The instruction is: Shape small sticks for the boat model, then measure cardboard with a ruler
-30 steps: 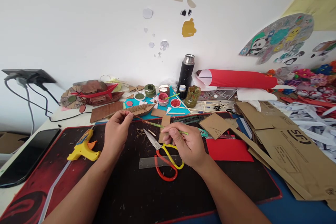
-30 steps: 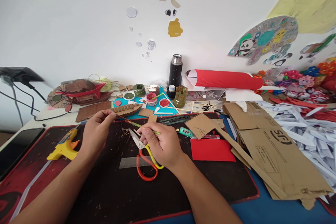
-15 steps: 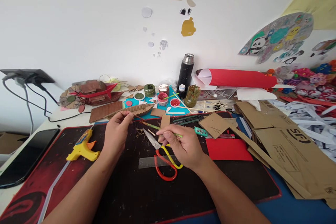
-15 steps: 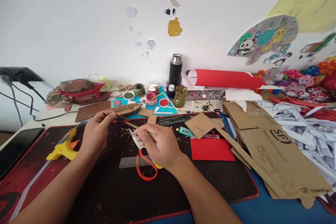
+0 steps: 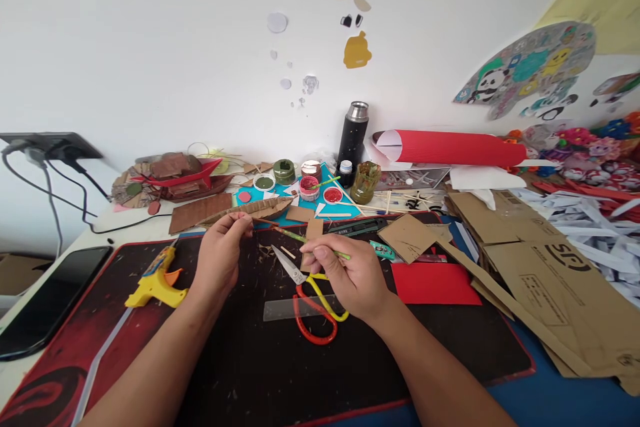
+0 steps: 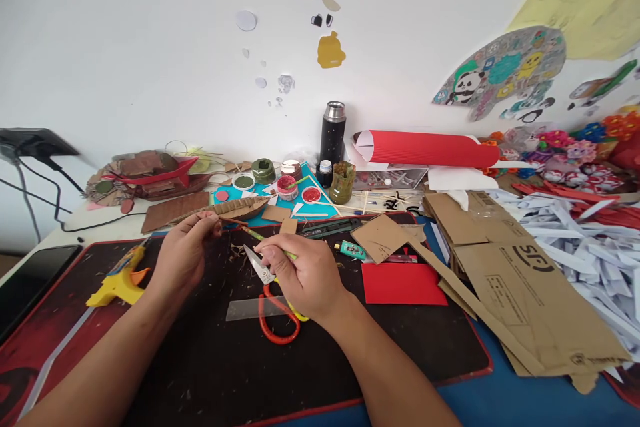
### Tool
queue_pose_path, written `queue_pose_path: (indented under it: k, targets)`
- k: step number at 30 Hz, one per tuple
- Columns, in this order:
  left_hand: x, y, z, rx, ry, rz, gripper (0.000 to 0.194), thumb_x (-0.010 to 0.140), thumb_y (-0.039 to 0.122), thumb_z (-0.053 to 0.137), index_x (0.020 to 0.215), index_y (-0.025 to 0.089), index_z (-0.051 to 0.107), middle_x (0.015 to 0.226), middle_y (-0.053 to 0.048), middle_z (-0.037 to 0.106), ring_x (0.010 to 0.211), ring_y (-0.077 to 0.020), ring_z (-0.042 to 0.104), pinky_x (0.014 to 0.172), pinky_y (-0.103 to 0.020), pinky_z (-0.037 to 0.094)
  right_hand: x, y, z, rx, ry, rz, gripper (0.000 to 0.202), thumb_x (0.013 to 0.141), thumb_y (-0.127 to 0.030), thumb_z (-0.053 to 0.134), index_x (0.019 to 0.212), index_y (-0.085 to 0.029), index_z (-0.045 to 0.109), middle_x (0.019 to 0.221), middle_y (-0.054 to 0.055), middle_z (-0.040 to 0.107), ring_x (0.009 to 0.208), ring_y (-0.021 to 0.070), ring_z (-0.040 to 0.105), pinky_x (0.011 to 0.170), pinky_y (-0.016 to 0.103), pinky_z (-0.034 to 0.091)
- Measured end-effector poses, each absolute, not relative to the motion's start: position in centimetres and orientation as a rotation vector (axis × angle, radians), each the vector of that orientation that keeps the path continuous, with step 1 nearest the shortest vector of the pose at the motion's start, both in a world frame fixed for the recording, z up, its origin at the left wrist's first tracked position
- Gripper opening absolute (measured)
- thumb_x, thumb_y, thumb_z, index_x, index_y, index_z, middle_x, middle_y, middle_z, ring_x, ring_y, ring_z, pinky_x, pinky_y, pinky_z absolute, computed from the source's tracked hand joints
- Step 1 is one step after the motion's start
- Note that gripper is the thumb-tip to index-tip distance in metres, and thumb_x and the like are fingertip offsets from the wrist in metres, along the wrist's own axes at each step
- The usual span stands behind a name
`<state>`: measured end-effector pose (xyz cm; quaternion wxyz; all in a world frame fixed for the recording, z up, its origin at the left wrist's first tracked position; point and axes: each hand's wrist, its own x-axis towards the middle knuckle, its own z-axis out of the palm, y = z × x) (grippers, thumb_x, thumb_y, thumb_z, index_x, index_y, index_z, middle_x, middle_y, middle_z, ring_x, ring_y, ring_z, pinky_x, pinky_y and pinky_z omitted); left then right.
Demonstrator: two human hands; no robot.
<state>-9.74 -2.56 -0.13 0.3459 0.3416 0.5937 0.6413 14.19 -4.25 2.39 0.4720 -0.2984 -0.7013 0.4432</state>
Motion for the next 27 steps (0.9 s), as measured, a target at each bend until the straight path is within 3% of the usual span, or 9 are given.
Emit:
queue_pose_path:
  k: [10,17,27]
  targets:
    - [-10.2,-2.2,0.5,0.516,1.102,1.554,0.02,0.076,0.025,0.078,0.072,0.02,0.059,0.069,0.003,0.051,0.061,-0.0117,0.047,0.059,-0.026,0.045,14.4,-3.7,3.0,-0.775,-1.379,1.202,0.041,0.11,-0.055,0.057,0.102,-0.021,0.078,0.078,0.005,0.079,0.061,0.0155,0.073,0.05,0.023,0.054]
    - [-9.8,-3.0,2.1,0.228,0.628,1.502,0.018,0.084,0.014,0.072,0.082,0.02,0.055,0.069,0.007,0.045,0.055,-0.008,0.045,0.056,-0.024,0.045,14.3,-3.7,3.7,-0.735,-1.234,1.304,0.042,0.107,-0.057,0.062,0.096,-0.02,0.077,0.077,0.007,0.08,0.057,0.0168,0.073,0.045,0.023,0.052]
    - [-9.4,-3.2,1.6,0.197,0.58,1.472,0.022,0.08,0.013,0.076,0.086,0.02,0.056,0.068,0.008,0.049,0.056,-0.0081,0.047,0.057,-0.025,0.044,14.2,-3.6,4.0,-0.666,-1.149,1.455,0.045,0.102,-0.063,0.066,0.095,-0.02,0.075,0.075,0.005,0.078,0.054,0.0156,0.071,0.043,0.023,0.051]
